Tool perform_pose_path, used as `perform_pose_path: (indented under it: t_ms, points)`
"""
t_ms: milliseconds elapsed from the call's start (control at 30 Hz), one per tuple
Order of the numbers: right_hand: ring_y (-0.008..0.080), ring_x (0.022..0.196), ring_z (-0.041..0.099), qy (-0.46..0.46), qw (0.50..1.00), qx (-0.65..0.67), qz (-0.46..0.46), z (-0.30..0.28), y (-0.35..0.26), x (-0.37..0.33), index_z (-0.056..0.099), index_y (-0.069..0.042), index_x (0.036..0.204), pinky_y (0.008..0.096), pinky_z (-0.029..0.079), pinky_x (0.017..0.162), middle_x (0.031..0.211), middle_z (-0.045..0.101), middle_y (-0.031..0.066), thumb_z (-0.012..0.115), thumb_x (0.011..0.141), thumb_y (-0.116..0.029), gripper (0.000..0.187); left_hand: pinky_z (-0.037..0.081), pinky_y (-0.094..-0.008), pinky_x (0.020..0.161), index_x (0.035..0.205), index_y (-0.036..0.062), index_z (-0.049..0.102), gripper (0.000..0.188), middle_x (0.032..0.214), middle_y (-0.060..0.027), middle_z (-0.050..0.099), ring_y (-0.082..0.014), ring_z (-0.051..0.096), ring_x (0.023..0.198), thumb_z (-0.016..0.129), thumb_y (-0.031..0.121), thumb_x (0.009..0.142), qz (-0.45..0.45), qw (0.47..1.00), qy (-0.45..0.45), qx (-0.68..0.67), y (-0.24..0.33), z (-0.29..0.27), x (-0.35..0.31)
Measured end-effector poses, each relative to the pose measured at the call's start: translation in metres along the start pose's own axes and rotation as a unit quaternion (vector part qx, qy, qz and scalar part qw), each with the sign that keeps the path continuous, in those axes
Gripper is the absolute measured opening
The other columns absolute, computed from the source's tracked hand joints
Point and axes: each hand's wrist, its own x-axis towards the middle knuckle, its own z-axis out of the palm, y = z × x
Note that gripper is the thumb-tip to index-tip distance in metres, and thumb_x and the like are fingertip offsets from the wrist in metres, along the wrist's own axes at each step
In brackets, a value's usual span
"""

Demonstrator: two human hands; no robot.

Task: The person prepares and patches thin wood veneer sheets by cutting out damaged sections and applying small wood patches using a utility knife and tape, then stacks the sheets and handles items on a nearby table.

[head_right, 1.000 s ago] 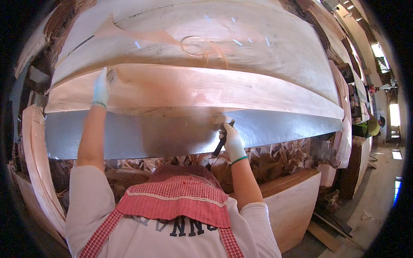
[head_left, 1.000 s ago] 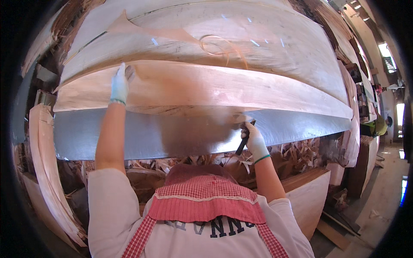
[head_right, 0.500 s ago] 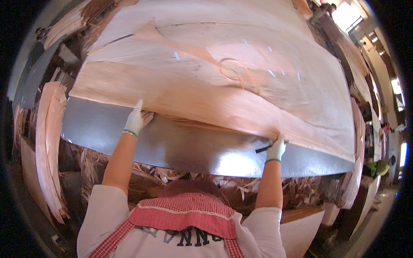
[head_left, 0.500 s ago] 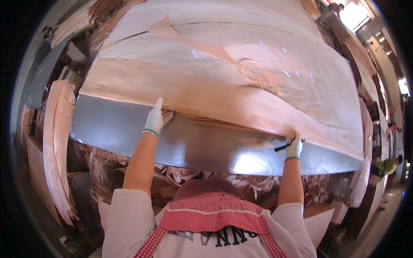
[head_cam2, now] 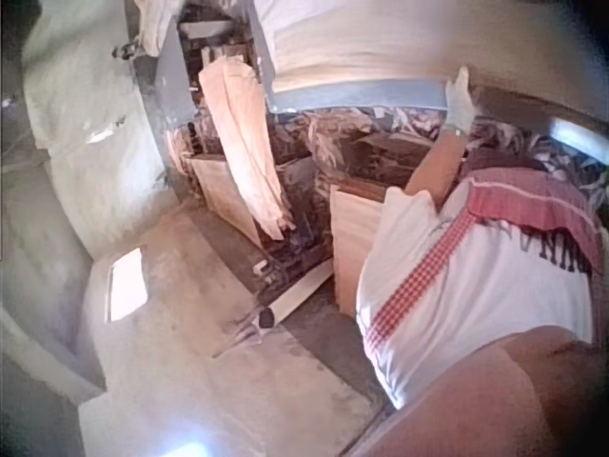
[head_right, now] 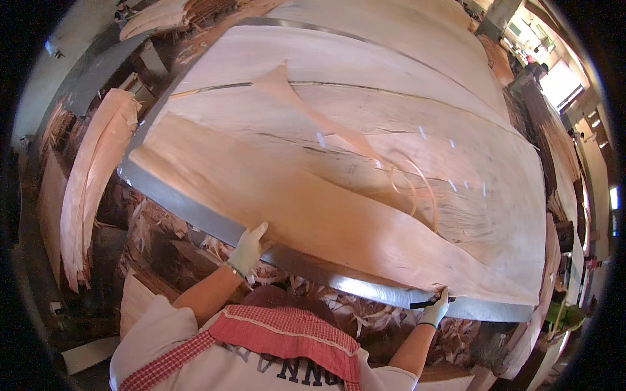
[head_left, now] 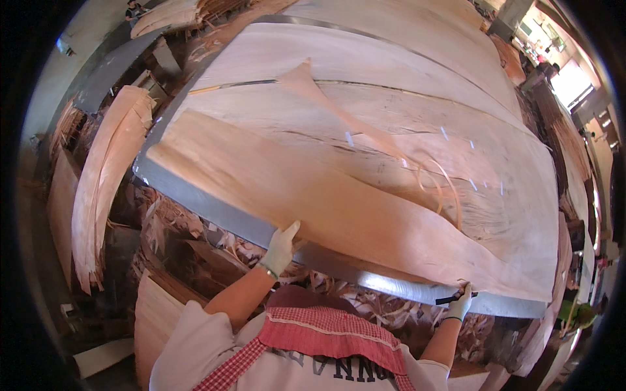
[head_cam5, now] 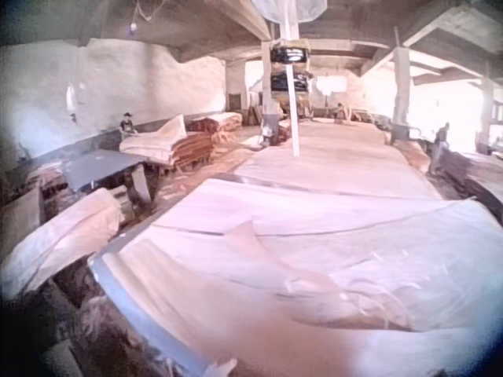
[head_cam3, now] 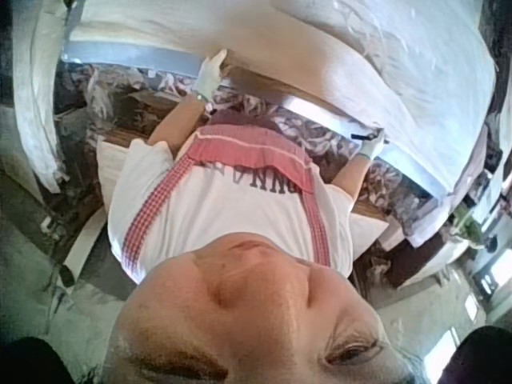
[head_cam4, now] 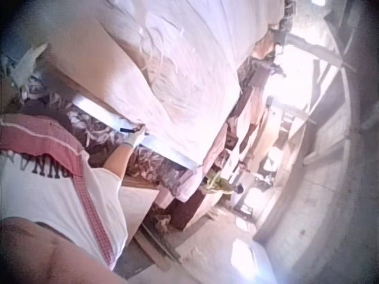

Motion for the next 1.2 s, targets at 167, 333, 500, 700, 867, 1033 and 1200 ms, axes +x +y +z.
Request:
perform_pose_path:
  t_ms: [167, 333, 500, 700, 867, 1033, 1200]
  points:
    - [0.0075, 0.045, 0.036, -0.028, 0.997, -0.001, 0.070, -0.091, 0.010, -0.018, 0.050, -0.020, 0.069, 0.0233, 0.033, 0.044, 0.055, 0.040, -0.0075, 0.063, 0.091, -0.033, 0.028, 0.053, -0.0363, 0.082, 0.122, 0.0073, 0.053, 0.033, 0.118, -0.0063, 0.061, -0.0188, 0.059, 0.108, 0.059, 0.025, 0.095, -0.090, 0.996, 0.012, -0.019, -0.037, -0.028, -0.079]
    - [0.0094, 0.054, 0.041, 0.050, 0.990, -0.068, 0.117, -0.177, 0.065, -0.054, 0.054, -0.016, 0.082, 0.0244, 0.031, 0.043, 0.063, 0.046, -0.0047, 0.063, 0.091, -0.032, 0.021, 0.050, -0.0390, 0.089, 0.125, 0.0070, 0.053, 0.038, 0.124, -0.0078, 0.059, -0.0238, 0.056, 0.115, 0.057, 0.031, 0.096, -0.106, 0.993, 0.053, -0.020, -0.128, -0.132, -0.101]
    - [0.0196, 0.069, 0.059, 0.277, 0.952, -0.108, 0.076, -0.182, 0.055, -0.044, 0.061, -0.001, 0.114, 0.0343, 0.051, 0.056, 0.094, 0.065, 0.0096, 0.068, 0.087, -0.032, 0.041, 0.048, -0.0348, 0.076, 0.120, 0.0074, 0.056, 0.040, 0.103, -0.0090, 0.062, -0.0217, 0.058, 0.086, 0.060, 0.037, 0.093, -0.240, 0.959, 0.145, 0.051, -0.129, -0.172, -0.110]
    - [0.0241, 0.092, 0.056, -0.113, 0.917, -0.303, -0.234, 0.043, -0.008, -0.083, 0.057, 0.007, 0.114, 0.0351, 0.047, 0.085, 0.105, 0.062, 0.0133, 0.059, 0.091, -0.012, 0.030, 0.049, -0.0303, 0.073, 0.105, -0.0028, 0.059, 0.028, 0.093, -0.0111, 0.064, -0.0198, 0.059, 0.080, 0.060, 0.022, 0.092, 0.208, 0.851, 0.257, 0.408, -0.010, -0.172, -0.093]
    - [0.0268, 0.103, 0.061, -0.400, 0.701, -0.483, -0.339, 0.219, 0.029, -0.214, 0.056, -0.003, 0.120, 0.0379, 0.051, 0.085, 0.120, 0.059, 0.0147, 0.068, 0.082, -0.016, 0.042, 0.048, -0.0368, 0.088, 0.112, -0.0024, 0.059, 0.029, 0.106, -0.0181, 0.065, -0.0282, 0.062, 0.099, 0.059, 0.019, 0.092, 0.396, 0.761, 0.237, 0.456, 0.121, -0.141, 0.007]
    - [0.0372, 0.107, 0.059, -0.389, 0.523, -0.598, -0.467, 0.274, 0.079, -0.262, 0.040, -0.012, 0.138, 0.0441, 0.052, 0.078, 0.131, 0.051, 0.0176, 0.069, 0.080, -0.018, 0.064, 0.047, -0.0446, 0.089, 0.118, 0.0012, 0.056, 0.036, 0.115, -0.0193, 0.061, -0.0359, 0.058, 0.106, 0.061, 0.020, 0.087, 0.407, 0.636, 0.198, 0.625, 0.239, -0.137, 0.138]
    - [0.0385, 0.090, 0.065, -0.311, 0.603, -0.649, -0.345, 0.287, 0.080, -0.253, 0.036, -0.019, 0.142, 0.0471, 0.051, 0.071, 0.108, 0.064, 0.0180, 0.062, 0.087, -0.016, 0.061, 0.048, -0.0429, 0.082, 0.113, 0.0067, 0.054, 0.033, 0.108, -0.0116, 0.060, -0.0310, 0.057, 0.101, 0.057, 0.013, 0.081, 0.460, 0.384, 0.141, 0.788, 0.300, -0.157, 0.227]
